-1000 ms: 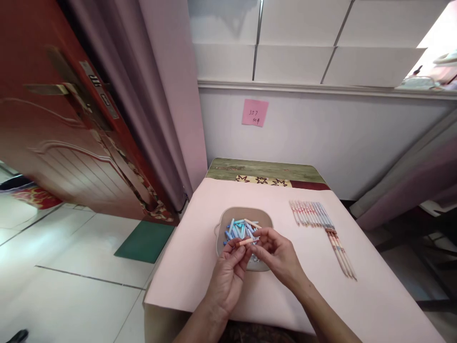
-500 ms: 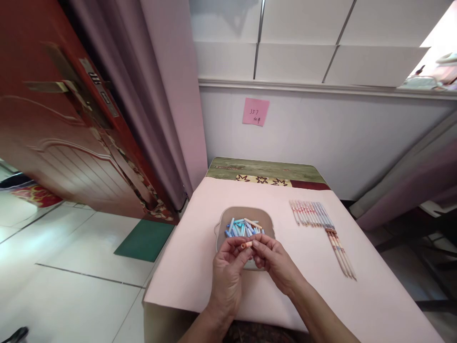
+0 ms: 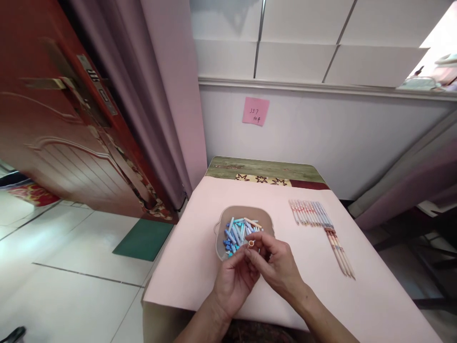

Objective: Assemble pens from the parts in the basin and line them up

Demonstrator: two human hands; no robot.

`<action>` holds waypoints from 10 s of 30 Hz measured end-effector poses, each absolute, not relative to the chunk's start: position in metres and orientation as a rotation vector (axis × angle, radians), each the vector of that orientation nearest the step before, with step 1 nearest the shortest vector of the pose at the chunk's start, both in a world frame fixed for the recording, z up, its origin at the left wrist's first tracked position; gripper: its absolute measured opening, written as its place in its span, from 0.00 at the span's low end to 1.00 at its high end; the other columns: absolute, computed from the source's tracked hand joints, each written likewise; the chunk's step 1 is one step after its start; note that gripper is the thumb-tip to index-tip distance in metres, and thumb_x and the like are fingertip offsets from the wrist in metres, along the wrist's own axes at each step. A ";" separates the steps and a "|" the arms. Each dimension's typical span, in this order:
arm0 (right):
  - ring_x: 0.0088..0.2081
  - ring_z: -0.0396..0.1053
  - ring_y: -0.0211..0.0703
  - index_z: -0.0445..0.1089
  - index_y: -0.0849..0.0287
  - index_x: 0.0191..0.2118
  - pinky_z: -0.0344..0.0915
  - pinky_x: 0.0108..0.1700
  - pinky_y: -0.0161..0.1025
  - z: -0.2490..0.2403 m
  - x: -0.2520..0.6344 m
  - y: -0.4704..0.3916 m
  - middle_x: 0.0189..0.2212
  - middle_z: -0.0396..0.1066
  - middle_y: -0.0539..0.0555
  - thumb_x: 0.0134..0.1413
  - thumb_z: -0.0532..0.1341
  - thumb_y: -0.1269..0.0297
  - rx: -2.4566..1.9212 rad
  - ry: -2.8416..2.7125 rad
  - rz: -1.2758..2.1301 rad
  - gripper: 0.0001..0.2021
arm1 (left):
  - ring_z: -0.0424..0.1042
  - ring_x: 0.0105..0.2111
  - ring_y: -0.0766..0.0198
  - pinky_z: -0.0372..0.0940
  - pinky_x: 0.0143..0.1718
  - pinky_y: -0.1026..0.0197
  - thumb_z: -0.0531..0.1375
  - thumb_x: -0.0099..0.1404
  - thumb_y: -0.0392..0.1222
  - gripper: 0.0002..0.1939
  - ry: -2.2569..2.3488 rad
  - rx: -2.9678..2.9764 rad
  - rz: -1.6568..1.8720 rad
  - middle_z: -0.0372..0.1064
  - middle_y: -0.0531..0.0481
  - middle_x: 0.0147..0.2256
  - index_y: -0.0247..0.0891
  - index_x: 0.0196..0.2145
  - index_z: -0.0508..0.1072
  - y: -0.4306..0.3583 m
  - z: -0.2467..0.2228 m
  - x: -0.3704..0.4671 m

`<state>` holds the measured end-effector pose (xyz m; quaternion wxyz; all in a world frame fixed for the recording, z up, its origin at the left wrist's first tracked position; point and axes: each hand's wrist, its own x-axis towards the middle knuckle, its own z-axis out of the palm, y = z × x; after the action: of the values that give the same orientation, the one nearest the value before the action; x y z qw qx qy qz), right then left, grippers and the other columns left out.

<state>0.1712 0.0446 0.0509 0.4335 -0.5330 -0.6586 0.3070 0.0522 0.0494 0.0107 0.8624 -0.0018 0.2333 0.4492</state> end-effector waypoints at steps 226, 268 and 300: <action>0.30 0.73 0.39 0.70 0.60 0.38 0.73 0.34 0.39 -0.010 0.192 0.018 0.32 0.74 0.53 0.53 0.63 0.54 -0.936 -0.740 1.051 0.13 | 0.64 0.16 0.75 0.59 0.13 0.75 0.53 0.63 0.26 0.08 0.861 0.012 1.382 0.65 0.52 0.20 0.31 0.27 0.67 0.042 0.018 0.038; 0.30 0.73 0.40 0.73 0.57 0.37 0.69 0.33 0.33 0.003 0.210 0.000 0.29 0.75 0.52 0.54 0.60 0.65 -1.259 -1.504 0.537 0.06 | 0.65 0.21 0.75 0.62 0.20 0.74 0.67 0.54 0.35 0.09 0.904 0.345 1.424 0.71 0.50 0.27 0.31 0.32 0.72 0.039 0.009 0.064; 0.34 0.75 0.41 0.72 0.57 0.41 0.71 0.37 0.35 -0.006 0.221 0.005 0.32 0.76 0.54 0.54 0.61 0.71 -1.165 -1.549 0.281 0.08 | 0.67 0.21 0.73 0.64 0.23 0.71 0.69 0.49 0.38 0.14 0.947 0.421 1.409 0.74 0.47 0.28 0.32 0.32 0.72 0.045 0.013 0.090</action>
<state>0.2206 0.0049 -0.0063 0.5576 -0.4937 -0.6566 0.1191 0.0904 0.0451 0.0126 0.6415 0.1845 0.4153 0.6180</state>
